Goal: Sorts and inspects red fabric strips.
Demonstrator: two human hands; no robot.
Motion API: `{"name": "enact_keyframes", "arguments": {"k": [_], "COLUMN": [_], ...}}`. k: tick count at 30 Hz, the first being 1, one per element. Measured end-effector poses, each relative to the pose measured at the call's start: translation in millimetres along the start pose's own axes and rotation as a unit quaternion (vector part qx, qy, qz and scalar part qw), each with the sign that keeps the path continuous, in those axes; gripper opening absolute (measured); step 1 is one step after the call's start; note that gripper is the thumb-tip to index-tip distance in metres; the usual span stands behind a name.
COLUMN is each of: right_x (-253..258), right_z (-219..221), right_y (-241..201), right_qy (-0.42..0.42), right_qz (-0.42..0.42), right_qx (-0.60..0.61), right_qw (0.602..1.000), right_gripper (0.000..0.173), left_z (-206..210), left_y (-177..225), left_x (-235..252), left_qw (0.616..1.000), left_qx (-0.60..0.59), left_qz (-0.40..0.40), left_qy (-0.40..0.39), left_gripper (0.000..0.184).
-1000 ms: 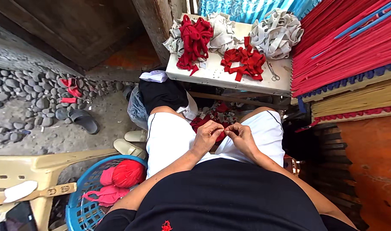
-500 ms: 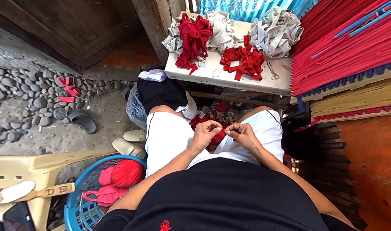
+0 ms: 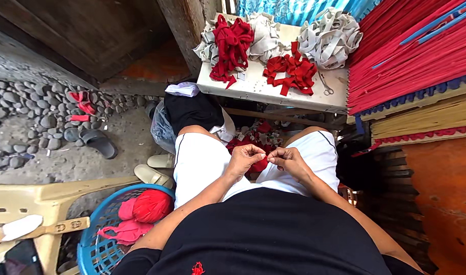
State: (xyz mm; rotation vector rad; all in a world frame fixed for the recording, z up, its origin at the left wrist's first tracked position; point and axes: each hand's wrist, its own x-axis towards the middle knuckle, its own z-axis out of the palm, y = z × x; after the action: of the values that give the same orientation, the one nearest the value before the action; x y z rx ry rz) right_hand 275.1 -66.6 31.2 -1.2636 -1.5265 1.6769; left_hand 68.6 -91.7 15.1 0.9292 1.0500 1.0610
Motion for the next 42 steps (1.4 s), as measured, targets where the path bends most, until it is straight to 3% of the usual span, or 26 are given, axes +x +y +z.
{"name": "enact_keyframes", "arguments": {"k": [9,12,17,33,42], "right_x": [1.8,4.3,5.5,4.3,4.4], "right_z": [7.1,9.3,9.7,16.2,22.7], "right_y": [4.2,0.7,1.1,-1.7,3.1], "right_qy": [-0.005,0.008,0.018,0.057,0.089], "right_qz": [0.048,0.043,0.047,0.061,-0.048], "right_qx": [0.115,0.153,0.18,0.134,0.084], "right_qw": [0.992,0.987,0.982,0.987,0.991], "right_gripper": [0.009,0.01,0.008,0.008,0.014], "left_z": [2.8,5.0,1.3,4.1,6.2], "left_y": [-4.7,-3.5,-4.5,-5.6,-5.0], "left_x": [1.5,1.1,1.9,1.0,1.9], "left_qw": [0.999,0.995,0.998,0.997,0.996], "left_qx": [-0.024,-0.061,-0.031,-0.025,0.08], "left_qz": [-0.034,-0.07,-0.04,-0.057,-0.019], "left_qy": [0.001,-0.024,-0.035,-0.055,-0.026], "left_gripper": [0.002,0.013,0.006,0.011,0.011]}}
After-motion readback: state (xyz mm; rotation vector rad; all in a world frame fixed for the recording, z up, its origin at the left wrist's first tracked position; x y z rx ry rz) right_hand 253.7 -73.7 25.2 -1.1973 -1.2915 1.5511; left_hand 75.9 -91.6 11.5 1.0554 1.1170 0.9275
